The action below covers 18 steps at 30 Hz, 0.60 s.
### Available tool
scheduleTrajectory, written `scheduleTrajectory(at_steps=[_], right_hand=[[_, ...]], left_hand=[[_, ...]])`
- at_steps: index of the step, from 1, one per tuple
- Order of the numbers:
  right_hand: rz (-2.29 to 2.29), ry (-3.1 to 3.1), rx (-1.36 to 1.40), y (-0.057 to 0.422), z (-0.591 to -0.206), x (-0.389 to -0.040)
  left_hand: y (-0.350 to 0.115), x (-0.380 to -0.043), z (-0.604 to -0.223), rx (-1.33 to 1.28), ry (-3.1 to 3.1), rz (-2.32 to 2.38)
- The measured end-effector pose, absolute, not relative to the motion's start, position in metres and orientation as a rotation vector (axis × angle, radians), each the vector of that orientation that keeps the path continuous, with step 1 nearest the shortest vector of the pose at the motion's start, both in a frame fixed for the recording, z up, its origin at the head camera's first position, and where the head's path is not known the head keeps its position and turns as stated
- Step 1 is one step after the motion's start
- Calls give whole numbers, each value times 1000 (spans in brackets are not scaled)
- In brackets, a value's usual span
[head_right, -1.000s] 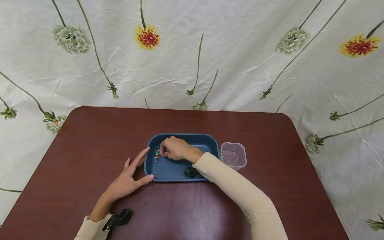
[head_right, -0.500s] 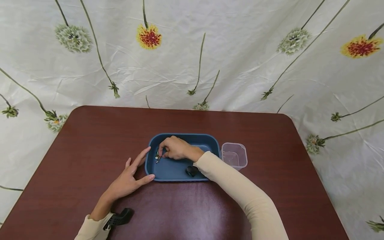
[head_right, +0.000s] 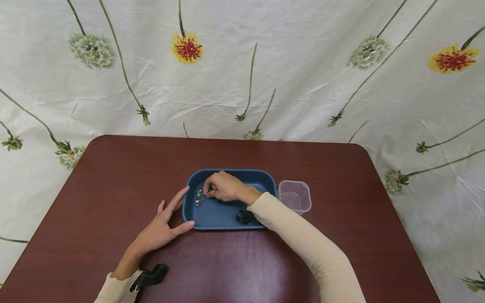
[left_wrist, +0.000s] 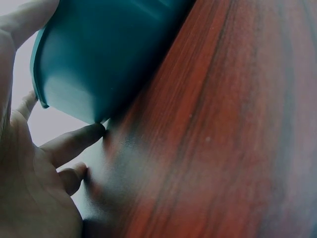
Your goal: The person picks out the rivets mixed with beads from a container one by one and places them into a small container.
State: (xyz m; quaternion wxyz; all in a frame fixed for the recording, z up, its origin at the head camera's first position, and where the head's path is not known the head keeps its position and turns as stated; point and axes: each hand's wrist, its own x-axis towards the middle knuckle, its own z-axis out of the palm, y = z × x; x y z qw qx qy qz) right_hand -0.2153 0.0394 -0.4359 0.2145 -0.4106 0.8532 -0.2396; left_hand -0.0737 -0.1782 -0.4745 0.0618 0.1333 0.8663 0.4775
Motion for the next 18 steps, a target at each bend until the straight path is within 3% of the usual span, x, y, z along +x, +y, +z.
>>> scheduleTrajectory(at_steps=[18], right_hand=[[-954, 2401, -990, 113, -393, -213]], left_hand=[[-177, -74, -474, 394, 2624, 1451]])
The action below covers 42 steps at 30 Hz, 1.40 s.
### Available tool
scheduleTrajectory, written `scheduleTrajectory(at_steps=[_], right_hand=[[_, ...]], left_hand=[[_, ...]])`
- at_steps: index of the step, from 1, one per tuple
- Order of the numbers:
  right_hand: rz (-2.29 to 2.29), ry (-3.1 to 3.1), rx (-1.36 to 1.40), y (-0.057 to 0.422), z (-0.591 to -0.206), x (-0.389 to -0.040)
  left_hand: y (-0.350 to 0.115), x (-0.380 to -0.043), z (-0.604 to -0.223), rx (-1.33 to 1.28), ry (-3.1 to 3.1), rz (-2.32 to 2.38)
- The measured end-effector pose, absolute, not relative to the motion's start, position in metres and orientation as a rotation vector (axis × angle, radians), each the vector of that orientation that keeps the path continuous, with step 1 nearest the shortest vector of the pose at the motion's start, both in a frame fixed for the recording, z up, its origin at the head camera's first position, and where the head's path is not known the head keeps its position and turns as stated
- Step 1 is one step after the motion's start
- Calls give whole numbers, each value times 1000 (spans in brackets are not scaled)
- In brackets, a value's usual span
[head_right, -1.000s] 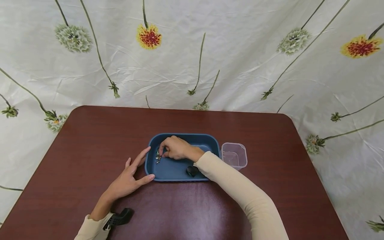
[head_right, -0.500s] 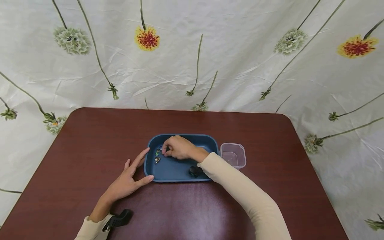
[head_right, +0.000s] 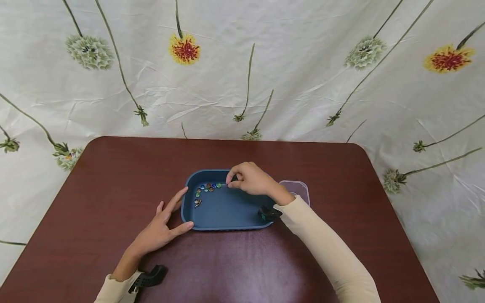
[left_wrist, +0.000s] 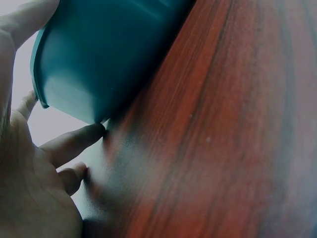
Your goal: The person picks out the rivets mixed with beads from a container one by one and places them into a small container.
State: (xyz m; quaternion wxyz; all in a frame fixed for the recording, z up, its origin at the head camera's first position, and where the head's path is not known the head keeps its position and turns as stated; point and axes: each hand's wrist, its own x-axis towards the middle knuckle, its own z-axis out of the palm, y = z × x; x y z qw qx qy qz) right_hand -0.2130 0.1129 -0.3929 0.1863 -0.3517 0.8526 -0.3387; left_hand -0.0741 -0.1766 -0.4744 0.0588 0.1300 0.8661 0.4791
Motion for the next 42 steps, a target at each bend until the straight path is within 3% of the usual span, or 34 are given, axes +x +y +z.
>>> scheduleTrajectory(at_steps=[8, 23, 42], right_hand=[[-999, 2527, -827, 165, -376, -202], [-899, 2664, -668, 231, -381, -183], [-884, 2671, -663, 232, -380, -185]], left_hand=[[-177, -73, -474, 391, 2617, 1461], [-178, -75, -474, 400, 2626, 1451], [-178, -74, -473, 401, 2626, 1454]])
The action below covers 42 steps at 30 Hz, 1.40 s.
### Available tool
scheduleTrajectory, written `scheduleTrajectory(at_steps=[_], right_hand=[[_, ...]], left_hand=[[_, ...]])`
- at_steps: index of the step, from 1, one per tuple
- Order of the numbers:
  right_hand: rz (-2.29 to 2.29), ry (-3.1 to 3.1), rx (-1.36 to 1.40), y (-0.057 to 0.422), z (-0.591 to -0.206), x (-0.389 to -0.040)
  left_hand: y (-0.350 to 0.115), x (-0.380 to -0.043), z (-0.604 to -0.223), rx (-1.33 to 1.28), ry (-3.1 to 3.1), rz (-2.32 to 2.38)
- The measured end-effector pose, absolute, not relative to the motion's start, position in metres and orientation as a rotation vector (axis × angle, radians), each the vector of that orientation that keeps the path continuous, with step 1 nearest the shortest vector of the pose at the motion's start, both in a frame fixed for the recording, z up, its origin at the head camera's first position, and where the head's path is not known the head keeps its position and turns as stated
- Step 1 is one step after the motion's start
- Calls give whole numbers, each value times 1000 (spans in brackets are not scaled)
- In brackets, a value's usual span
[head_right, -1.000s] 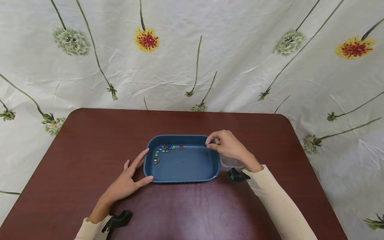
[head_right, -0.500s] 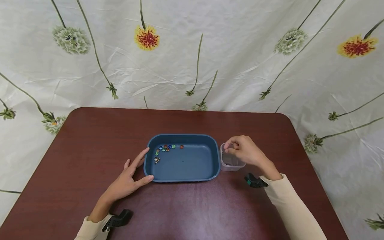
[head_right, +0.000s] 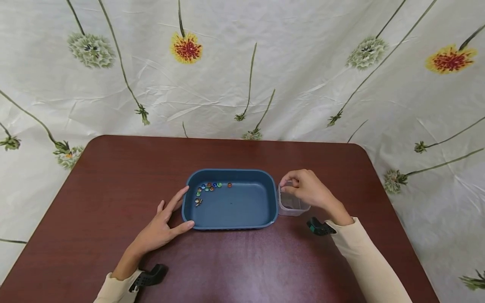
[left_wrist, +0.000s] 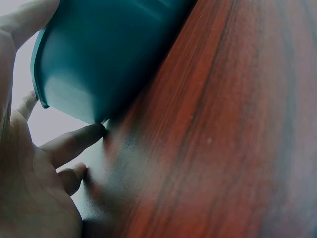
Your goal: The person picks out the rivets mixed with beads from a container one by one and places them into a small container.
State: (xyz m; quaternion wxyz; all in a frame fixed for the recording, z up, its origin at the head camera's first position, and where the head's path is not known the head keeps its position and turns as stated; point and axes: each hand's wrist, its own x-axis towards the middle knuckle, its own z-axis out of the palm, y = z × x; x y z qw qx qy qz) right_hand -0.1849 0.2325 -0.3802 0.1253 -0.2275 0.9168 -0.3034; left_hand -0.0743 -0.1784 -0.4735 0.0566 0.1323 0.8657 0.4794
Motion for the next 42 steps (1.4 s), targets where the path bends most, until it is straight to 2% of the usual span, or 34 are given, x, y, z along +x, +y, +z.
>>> scheduleTrajectory(at_steps=[19, 31, 42], right_hand=[[-836, 2503, -989, 153, -386, -197], [-840, 2379, -1083, 98, -400, -198], [-894, 2214, -1132, 56, -418, -214]], left_hand=[[-179, -74, -475, 393, 2623, 1454], [-178, -74, -474, 396, 2626, 1453], [-178, -74, -475, 413, 2622, 1451]])
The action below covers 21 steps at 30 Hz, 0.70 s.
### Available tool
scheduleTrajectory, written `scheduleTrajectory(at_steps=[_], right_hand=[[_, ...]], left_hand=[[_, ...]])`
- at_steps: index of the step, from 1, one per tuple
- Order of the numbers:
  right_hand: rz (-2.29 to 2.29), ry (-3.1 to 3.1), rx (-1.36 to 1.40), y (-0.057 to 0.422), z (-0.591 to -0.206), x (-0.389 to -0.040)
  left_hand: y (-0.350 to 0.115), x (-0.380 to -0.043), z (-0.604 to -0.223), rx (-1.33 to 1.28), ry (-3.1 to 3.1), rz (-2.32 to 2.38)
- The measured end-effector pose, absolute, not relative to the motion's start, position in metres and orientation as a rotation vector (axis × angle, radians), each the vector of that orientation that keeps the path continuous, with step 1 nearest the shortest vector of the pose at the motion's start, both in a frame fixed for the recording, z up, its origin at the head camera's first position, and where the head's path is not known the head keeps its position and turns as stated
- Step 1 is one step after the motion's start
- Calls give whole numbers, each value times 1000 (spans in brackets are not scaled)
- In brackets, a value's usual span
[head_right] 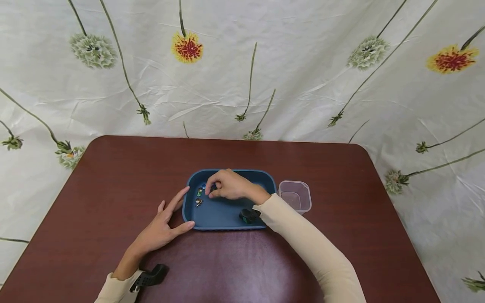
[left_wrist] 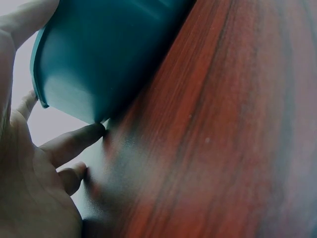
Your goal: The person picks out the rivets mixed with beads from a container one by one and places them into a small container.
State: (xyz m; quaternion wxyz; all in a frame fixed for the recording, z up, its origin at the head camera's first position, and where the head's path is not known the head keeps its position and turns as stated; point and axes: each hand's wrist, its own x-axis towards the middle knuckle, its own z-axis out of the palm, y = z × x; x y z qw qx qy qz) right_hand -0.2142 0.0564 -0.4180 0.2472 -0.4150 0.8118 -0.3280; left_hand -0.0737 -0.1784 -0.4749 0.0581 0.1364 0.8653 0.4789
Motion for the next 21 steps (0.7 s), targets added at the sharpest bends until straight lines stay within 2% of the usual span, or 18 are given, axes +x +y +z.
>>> scheduleTrajectory(at_steps=[21], right_hand=[[-818, 2162, -1072, 27, -443, -219]], left_hand=[[-178, -73, -474, 414, 2605, 1469]])
